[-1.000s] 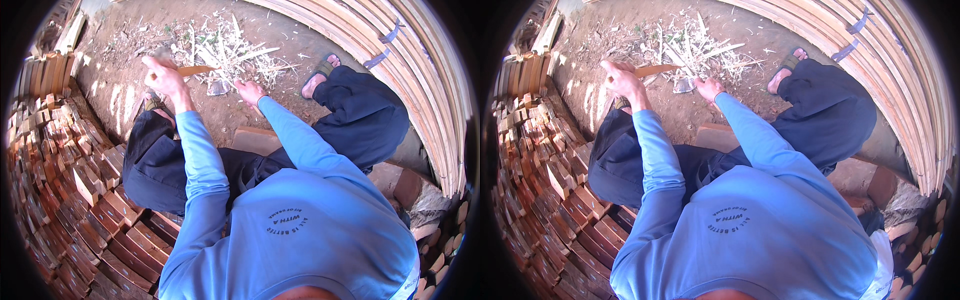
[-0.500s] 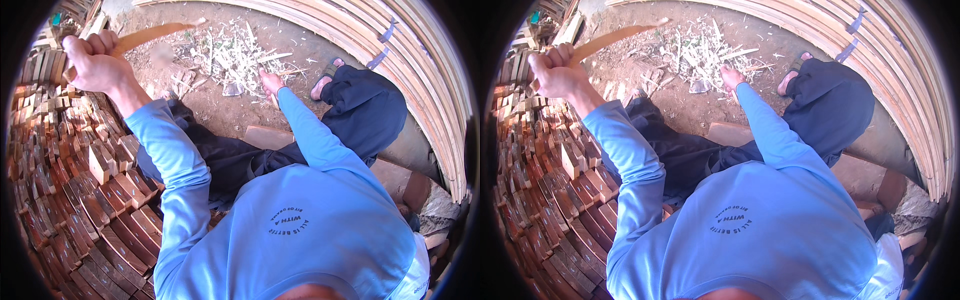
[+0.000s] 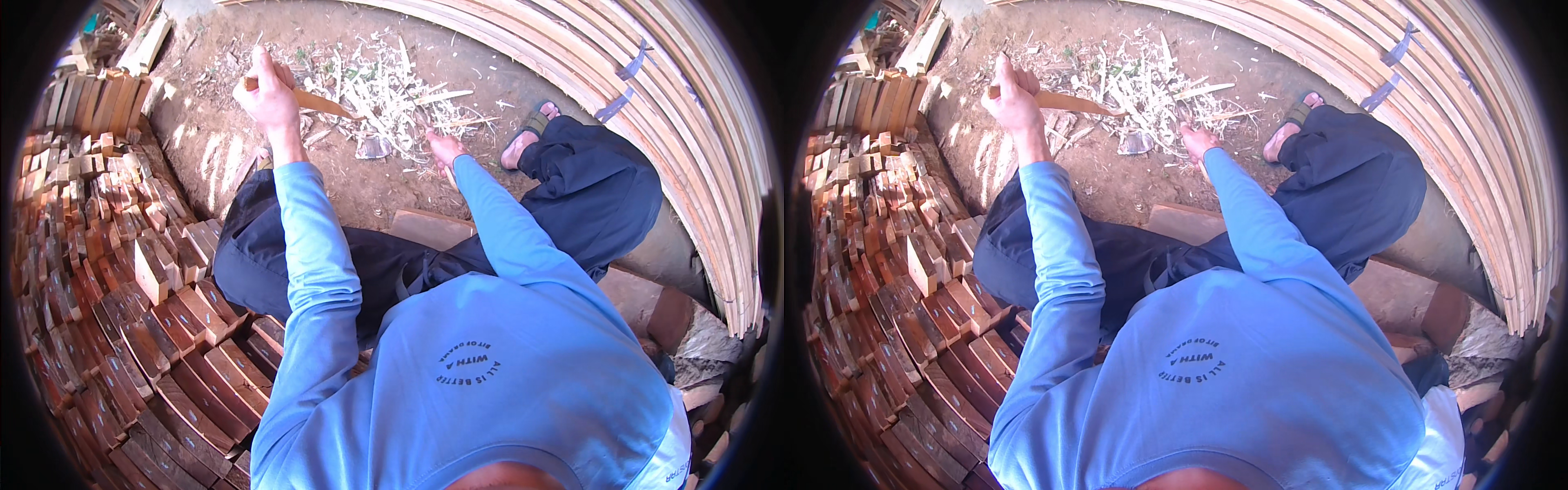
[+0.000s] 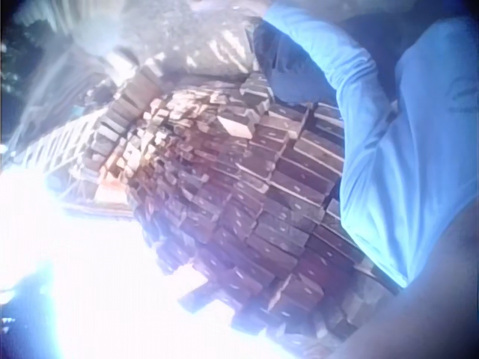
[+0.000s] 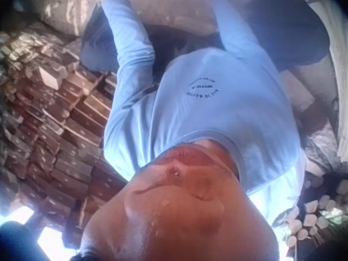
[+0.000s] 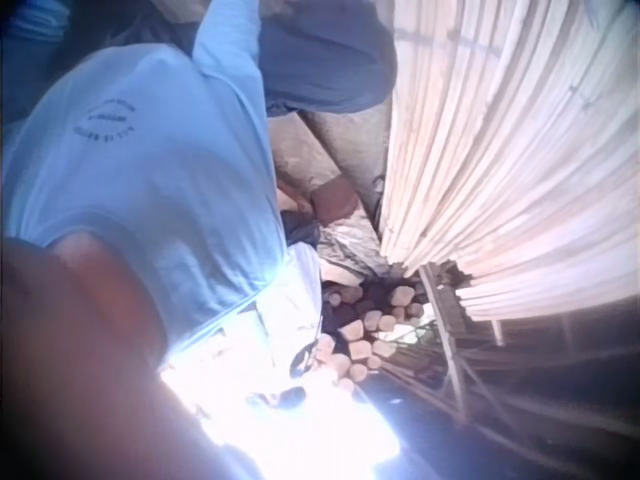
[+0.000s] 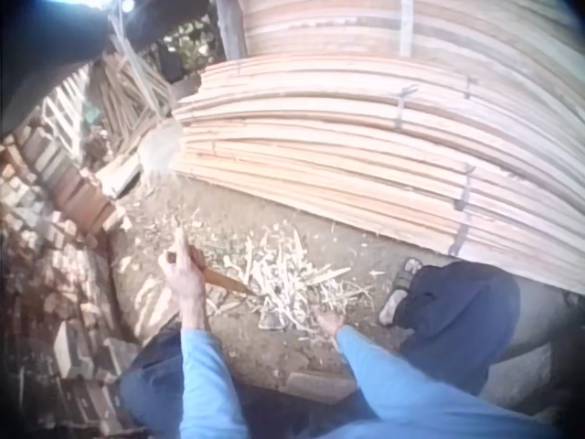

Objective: The person shaves a piece of wood using a hatchet while sitting.

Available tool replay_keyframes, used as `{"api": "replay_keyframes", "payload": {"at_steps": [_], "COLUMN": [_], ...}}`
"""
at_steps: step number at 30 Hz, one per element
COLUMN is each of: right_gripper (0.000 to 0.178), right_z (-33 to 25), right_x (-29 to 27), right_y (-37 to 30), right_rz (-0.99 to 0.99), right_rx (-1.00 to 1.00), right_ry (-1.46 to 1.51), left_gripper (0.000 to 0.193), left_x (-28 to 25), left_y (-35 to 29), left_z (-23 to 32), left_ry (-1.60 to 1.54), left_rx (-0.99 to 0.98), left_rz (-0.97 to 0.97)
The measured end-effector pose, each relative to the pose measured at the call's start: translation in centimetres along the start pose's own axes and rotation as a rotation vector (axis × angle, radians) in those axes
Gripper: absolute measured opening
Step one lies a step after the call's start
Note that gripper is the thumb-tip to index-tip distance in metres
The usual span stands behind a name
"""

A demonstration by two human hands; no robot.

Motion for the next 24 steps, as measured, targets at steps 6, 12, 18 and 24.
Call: {"api": "replay_keyframes", "payload": {"at_steps": [6, 12, 18, 24], "right_gripper": [0.062, 0.061, 0.059, 0.063], "right_z": [-1.8, -4.6, -4.3, -1.7], "right_x": [0.6, 2.3, 4.6, 6.6], "right_y": [-0.7, -1.0, -1.6, -1.0], "right_rz": [-0.023, -0.110, -0.217, -0.259], "right_rx": [-0.013, -0.132, -0.143, -0.022], "right_ry": [-0.085, -0.027, 0.086, -0.141], "left_gripper": [0.052, 0.048, 0.046, 0.043], "left_x": [-1.0, -2.2, -4.3, -7.0], "left_y": [0.3, 1.1, 1.2, 1.0], "left_z": [-1.6, -1.1, -2.6, -3.2], "left_ry": [0.071, -0.029, -0.063, -0.050], "left_rx": [0.050, 0.029, 0.019, -0.032], "left_rz": [0.016, 0.073, 0.090, 0.121]}}
Point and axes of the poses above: each hand's wrist, its own y-axis towards the middle knuckle, its own x-axis out of the palm, z = x × y, the point moved 8 cm from there along y, towards the middle knuckle, and after that the axes turned 5 degrees about -y, right-handed, at the moved point
